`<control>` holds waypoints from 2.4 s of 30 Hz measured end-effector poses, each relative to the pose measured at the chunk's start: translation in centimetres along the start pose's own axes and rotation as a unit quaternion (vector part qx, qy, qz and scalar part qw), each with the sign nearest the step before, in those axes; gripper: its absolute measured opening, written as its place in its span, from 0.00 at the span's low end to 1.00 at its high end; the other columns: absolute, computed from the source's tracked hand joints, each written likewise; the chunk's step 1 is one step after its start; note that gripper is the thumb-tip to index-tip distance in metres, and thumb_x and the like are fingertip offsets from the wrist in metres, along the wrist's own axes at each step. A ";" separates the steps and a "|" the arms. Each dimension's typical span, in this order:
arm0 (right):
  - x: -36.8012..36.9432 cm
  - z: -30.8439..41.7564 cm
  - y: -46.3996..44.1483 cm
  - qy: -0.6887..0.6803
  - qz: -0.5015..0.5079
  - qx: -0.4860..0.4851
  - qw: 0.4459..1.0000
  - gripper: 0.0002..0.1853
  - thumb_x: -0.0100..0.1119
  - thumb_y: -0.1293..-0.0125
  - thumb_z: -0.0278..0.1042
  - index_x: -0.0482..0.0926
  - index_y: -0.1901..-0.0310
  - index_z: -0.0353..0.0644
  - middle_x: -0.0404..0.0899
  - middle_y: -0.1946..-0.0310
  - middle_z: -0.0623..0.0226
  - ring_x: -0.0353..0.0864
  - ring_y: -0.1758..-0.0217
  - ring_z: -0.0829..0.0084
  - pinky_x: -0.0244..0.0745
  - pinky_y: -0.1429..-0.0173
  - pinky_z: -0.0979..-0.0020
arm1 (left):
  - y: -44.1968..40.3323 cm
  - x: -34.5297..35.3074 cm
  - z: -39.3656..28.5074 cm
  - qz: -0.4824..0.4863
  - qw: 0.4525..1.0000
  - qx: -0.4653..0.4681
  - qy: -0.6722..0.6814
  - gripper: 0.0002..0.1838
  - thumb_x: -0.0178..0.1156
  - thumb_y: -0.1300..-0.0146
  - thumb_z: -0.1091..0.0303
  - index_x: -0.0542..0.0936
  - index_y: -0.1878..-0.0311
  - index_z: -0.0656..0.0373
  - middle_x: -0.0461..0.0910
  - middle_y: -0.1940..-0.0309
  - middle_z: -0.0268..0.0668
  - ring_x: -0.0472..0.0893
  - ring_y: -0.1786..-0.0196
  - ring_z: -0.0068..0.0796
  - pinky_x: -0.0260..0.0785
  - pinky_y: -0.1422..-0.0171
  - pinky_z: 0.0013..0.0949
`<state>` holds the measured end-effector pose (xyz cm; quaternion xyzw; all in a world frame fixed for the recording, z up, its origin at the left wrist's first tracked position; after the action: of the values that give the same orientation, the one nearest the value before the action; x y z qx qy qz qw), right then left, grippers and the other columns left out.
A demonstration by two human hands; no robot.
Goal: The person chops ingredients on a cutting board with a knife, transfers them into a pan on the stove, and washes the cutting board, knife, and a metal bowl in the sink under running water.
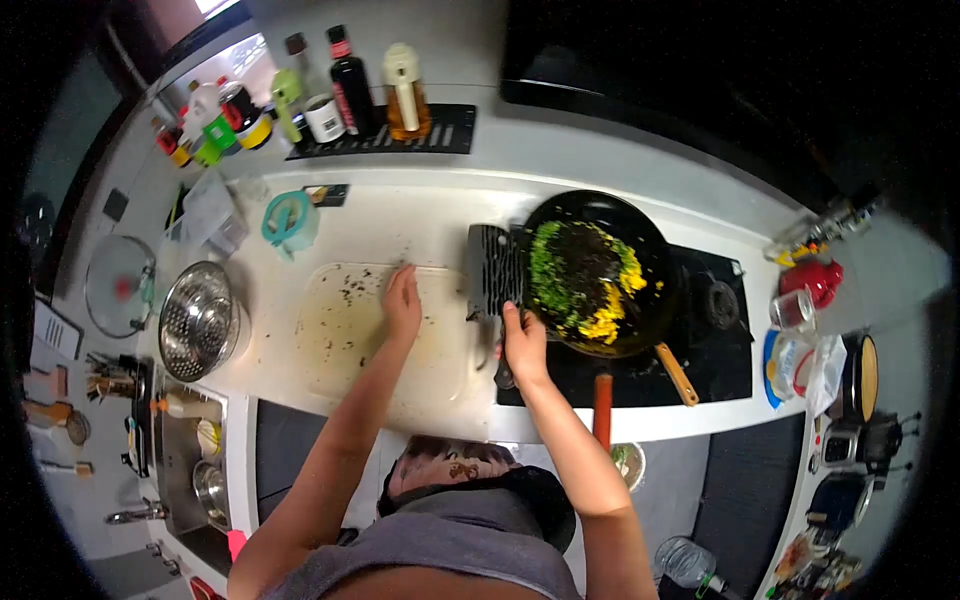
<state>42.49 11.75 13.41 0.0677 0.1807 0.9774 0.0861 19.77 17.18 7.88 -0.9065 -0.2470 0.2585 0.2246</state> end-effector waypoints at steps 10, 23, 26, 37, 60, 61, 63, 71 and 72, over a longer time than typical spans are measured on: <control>3.9 -12.6 -1.0 0.094 -0.078 0.053 0.991 0.19 0.50 0.34 0.46 0.66 0.74 0.37 0.64 0.87 0.70 0.64 0.90 0.78 0.62 0.87 0.75 | 1.7 -14.4 16.1 0.093 0.949 0.042 -0.297 0.19 0.48 0.35 0.65 0.70 0.44 0.66 0.67 0.43 0.52 0.65 0.40 0.52 0.58 0.36 0.47; 5.2 -13.8 -2.2 0.154 -0.099 0.049 0.982 0.21 0.47 0.33 0.50 0.65 0.74 0.38 0.63 0.89 0.70 0.64 0.91 0.78 0.63 0.86 0.74 | -2.3 -7.1 13.8 0.470 0.827 0.084 -0.295 0.44 0.38 0.36 0.38 0.46 0.32 0.69 0.42 0.30 0.52 0.43 0.27 0.45 0.37 0.25 0.43; 7.2 -14.0 -3.6 0.143 -0.058 0.043 0.987 0.21 0.47 0.33 0.49 0.66 0.74 0.38 0.64 0.88 0.70 0.64 0.90 0.78 0.63 0.86 0.74 | 1.8 -6.4 11.9 0.520 0.810 0.191 -0.191 0.42 0.36 0.35 0.39 0.46 0.31 0.65 0.42 0.29 0.46 0.43 0.27 0.40 0.35 0.25 0.40; 16.8 -13.6 -5.6 0.290 0.137 0.038 0.946 0.20 0.52 0.36 0.47 0.71 0.72 0.33 0.67 0.90 0.67 0.66 0.90 0.77 0.62 0.84 0.73 | 1.0 -18.7 18.8 0.307 0.865 -0.105 -0.382 0.46 0.40 0.38 0.37 0.46 0.32 0.70 0.39 0.29 0.51 0.38 0.26 0.45 0.27 0.26 0.44; 0.7 -14.3 -0.1 0.136 -0.124 0.017 0.983 0.19 0.49 0.33 0.45 0.67 0.75 0.38 0.63 0.91 0.71 0.64 0.92 0.78 0.59 0.88 0.73 | -0.3 -9.8 14.2 0.496 0.771 0.178 -0.358 0.46 0.32 0.38 0.33 0.45 0.30 0.64 0.38 0.29 0.47 0.38 0.26 0.39 0.35 0.25 0.40; 1.3 -14.7 0.0 0.139 -0.110 0.022 0.984 0.19 0.49 0.33 0.45 0.67 0.74 0.38 0.63 0.90 0.71 0.64 0.92 0.77 0.60 0.87 0.73 | 1.1 -9.9 12.8 0.520 0.768 0.212 -0.309 0.46 0.31 0.38 0.33 0.45 0.30 0.64 0.39 0.29 0.46 0.38 0.26 0.39 0.35 0.25 0.40; 2.7 -15.1 0.4 0.149 -0.074 0.032 0.985 0.19 0.49 0.33 0.45 0.68 0.72 0.36 0.63 0.90 0.71 0.64 0.91 0.78 0.61 0.87 0.73 | 3.5 -10.2 10.7 0.531 0.770 0.284 -0.209 0.45 0.31 0.38 0.34 0.45 0.31 0.63 0.39 0.29 0.46 0.40 0.26 0.40 0.35 0.25 0.39; 3.8 -15.3 2.1 0.151 -0.092 0.014 0.984 0.18 0.50 0.33 0.44 0.67 0.75 0.39 0.64 0.89 0.72 0.63 0.92 0.78 0.60 0.88 0.74 | -6.2 -8.3 18.2 0.430 0.828 0.066 -0.354 0.43 0.33 0.35 0.38 0.43 0.31 0.68 0.37 0.29 0.51 0.37 0.26 0.42 0.31 0.25 0.40; 3.3 -15.2 2.1 0.147 -0.102 0.011 0.984 0.18 0.50 0.33 0.44 0.67 0.75 0.40 0.64 0.89 0.72 0.63 0.92 0.78 0.60 0.88 0.74 | -6.6 -7.4 17.9 0.441 0.820 0.075 -0.358 0.44 0.32 0.36 0.37 0.43 0.31 0.68 0.37 0.29 0.51 0.37 0.26 0.42 0.30 0.25 0.40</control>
<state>36.49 5.21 0.41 -0.0940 0.2085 0.9608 0.1570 1.70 23.11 0.31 -0.7428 0.1363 0.6536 0.0497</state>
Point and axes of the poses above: each hand's wrist, its own y-axis away from the middle knuckle, its own x-axis out of the palm, z = x × y, the point moved 5 cm from there along -y, towards the middle knuckle
